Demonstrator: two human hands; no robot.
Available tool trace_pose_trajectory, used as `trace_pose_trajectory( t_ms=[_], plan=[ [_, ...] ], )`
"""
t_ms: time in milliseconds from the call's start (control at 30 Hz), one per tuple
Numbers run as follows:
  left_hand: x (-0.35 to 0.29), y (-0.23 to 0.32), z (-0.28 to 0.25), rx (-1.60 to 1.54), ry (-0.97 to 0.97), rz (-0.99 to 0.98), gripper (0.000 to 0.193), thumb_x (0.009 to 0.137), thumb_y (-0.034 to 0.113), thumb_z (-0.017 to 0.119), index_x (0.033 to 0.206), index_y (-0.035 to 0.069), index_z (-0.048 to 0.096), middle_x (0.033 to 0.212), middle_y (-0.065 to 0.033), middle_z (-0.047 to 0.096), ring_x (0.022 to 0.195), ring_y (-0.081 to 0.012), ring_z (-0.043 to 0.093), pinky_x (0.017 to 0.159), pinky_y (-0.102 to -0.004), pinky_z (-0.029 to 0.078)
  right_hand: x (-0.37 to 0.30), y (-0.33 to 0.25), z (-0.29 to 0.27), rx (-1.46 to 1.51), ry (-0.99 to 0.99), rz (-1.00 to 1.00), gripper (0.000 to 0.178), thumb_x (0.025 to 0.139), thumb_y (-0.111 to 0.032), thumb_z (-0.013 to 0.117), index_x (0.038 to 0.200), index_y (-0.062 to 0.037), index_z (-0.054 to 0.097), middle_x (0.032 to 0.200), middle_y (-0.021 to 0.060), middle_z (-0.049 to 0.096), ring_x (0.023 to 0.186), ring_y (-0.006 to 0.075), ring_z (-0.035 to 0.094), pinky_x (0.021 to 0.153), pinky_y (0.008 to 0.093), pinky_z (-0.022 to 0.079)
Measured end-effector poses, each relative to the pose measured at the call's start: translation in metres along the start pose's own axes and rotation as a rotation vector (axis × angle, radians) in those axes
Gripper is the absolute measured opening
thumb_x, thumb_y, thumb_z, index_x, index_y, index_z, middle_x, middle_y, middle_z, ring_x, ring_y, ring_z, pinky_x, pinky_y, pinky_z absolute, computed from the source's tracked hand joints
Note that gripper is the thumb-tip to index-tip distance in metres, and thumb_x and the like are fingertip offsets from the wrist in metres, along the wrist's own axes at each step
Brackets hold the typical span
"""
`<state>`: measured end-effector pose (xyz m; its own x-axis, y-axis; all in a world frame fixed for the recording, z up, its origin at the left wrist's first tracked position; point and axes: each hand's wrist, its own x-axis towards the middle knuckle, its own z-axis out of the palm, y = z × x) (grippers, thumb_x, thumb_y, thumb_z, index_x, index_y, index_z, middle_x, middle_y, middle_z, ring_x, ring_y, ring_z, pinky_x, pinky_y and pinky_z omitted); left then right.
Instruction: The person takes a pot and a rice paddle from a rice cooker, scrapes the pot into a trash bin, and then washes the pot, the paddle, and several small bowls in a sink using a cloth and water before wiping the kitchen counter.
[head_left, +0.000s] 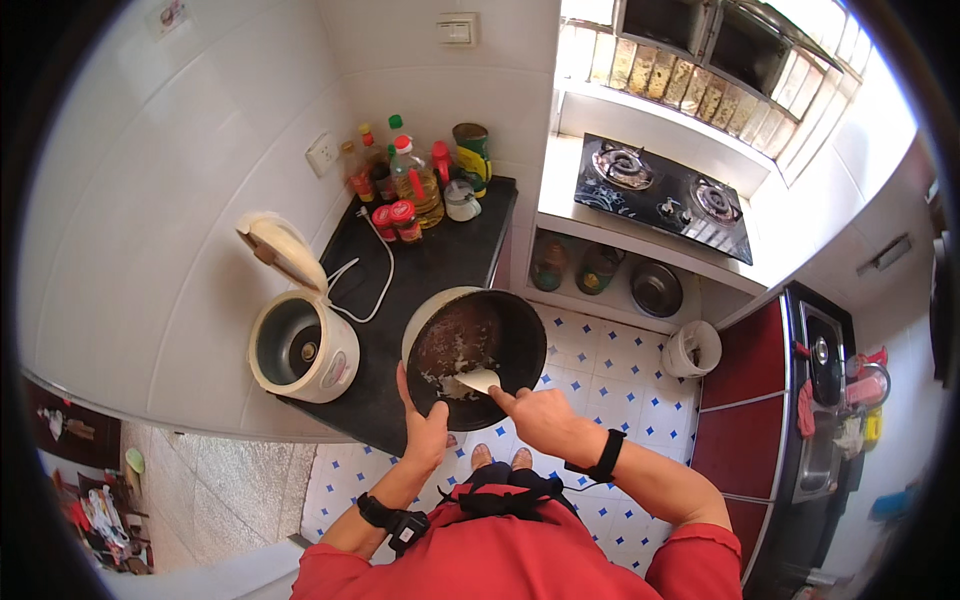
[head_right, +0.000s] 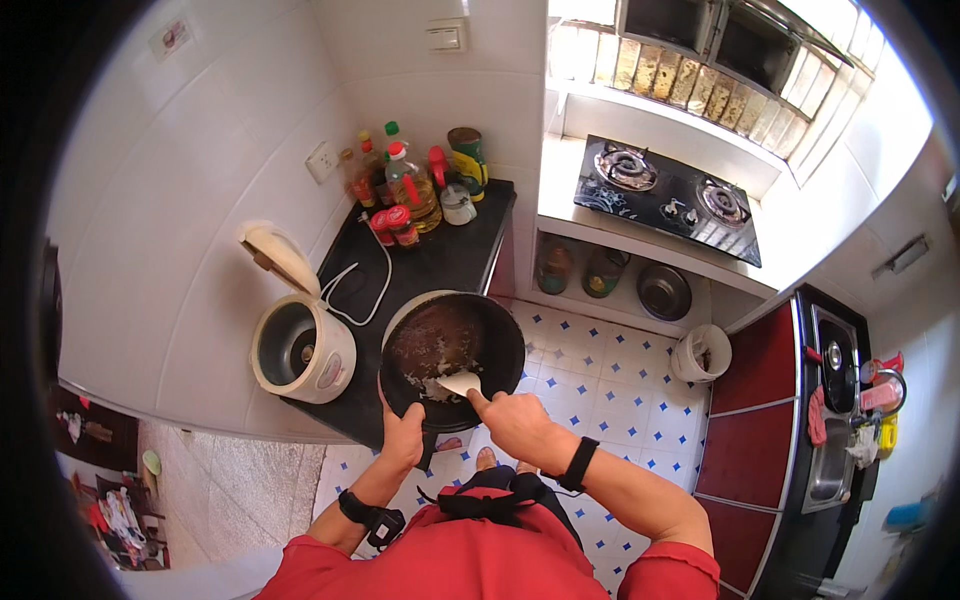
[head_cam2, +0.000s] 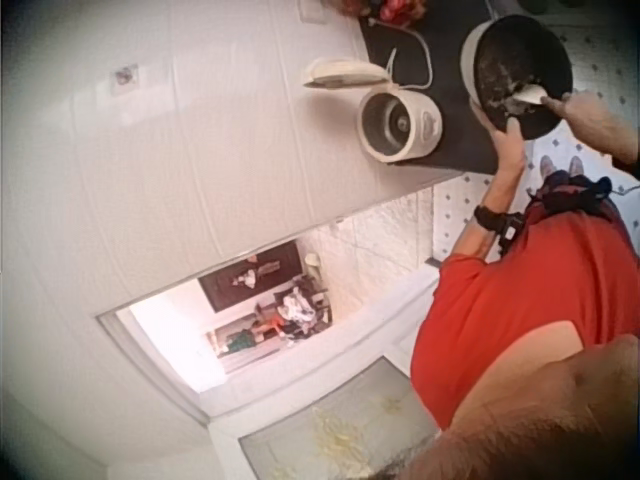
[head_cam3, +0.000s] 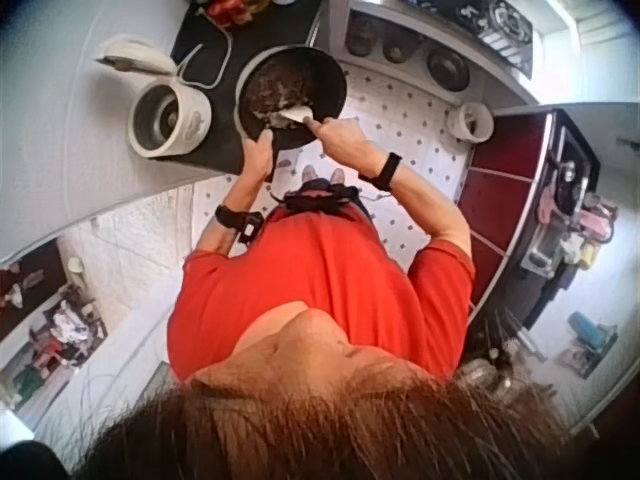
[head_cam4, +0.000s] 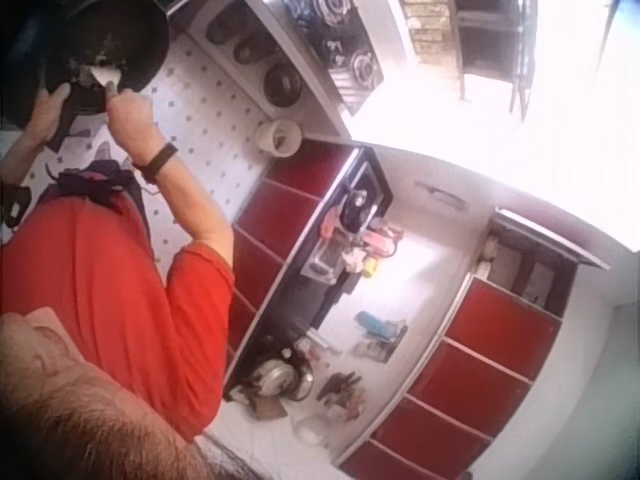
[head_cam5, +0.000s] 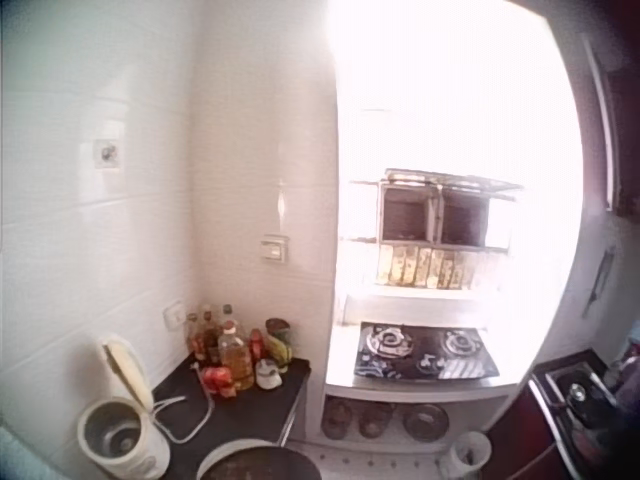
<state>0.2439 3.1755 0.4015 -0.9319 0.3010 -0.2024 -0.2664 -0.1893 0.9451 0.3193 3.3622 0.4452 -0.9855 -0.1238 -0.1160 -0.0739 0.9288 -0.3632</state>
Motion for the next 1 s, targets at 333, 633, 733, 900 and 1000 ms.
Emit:
trace_pose_trajectory(
  t_ms=[333,633,733,900,1000],
  plan=[
    [0.028,-0.006,0.0,0.036,-0.126,0.042,0.082,0.073,-0.009,0.039,0.144,0.012,0.005,0.136,-0.0113,0.033,0.121,-0.021,0.038,0.099,-0.0278,0.032,0.002,-0.019,0.019,0.041,0.042,0.041,0.049,0.074,-0.004,0.051,0.122,-0.0076,0.052,0.074,0.0152,0.06,0.06,0.0314,0.061,0.051,0.0411,0.048],
    [0.038,-0.019,0.014,-0.115,-0.285,-0.105,0.084,0.073,-0.011,0.04,0.145,0.013,0.002,0.139,-0.0106,0.029,0.122,-0.0212,0.036,0.1,-0.0286,0.032,0.023,0.0,-0.009,-0.108,0.23,0.152,0.054,0.071,-0.004,0.056,0.124,-0.0009,0.046,0.075,0.0169,0.06,0.062,0.0302,0.062,0.051,0.0379,0.049],
    [0.036,-0.029,0.024,-0.115,-0.27,-0.303,0.085,0.073,-0.011,0.039,0.145,0.013,0.0,0.139,-0.0107,0.029,0.123,-0.0215,0.036,0.1,-0.0289,0.032,0.003,0.0,0.003,-0.068,0.138,0.138,0.057,0.072,-0.004,0.055,0.128,-0.0021,0.044,0.074,0.0177,0.06,0.062,0.0314,0.062,0.051,0.0397,0.05],
    [0.037,-0.057,0.04,-0.027,-0.412,-0.101,0.084,0.071,-0.01,0.039,0.144,0.009,0.003,0.138,-0.0117,0.029,0.125,-0.0221,0.033,0.103,-0.0304,0.029,-0.009,0.027,-0.009,-0.089,0.315,0.309,0.048,0.072,-0.007,0.058,0.12,-0.0097,0.051,0.074,0.0132,0.061,0.062,0.0277,0.064,0.05,0.0376,0.05],
    [0.029,-0.056,0.06,-0.003,-0.496,-0.136,0.083,0.07,-0.01,0.039,0.143,0.008,0.005,0.135,-0.0116,0.031,0.124,-0.0219,0.034,0.103,-0.03,0.029,-0.024,0.031,-0.013,-0.145,0.36,0.319,0.05,0.072,-0.007,0.058,0.12,-0.001,0.048,0.073,0.0139,0.06,0.061,0.0268,0.064,0.05,0.0355,0.05]
  ],
)
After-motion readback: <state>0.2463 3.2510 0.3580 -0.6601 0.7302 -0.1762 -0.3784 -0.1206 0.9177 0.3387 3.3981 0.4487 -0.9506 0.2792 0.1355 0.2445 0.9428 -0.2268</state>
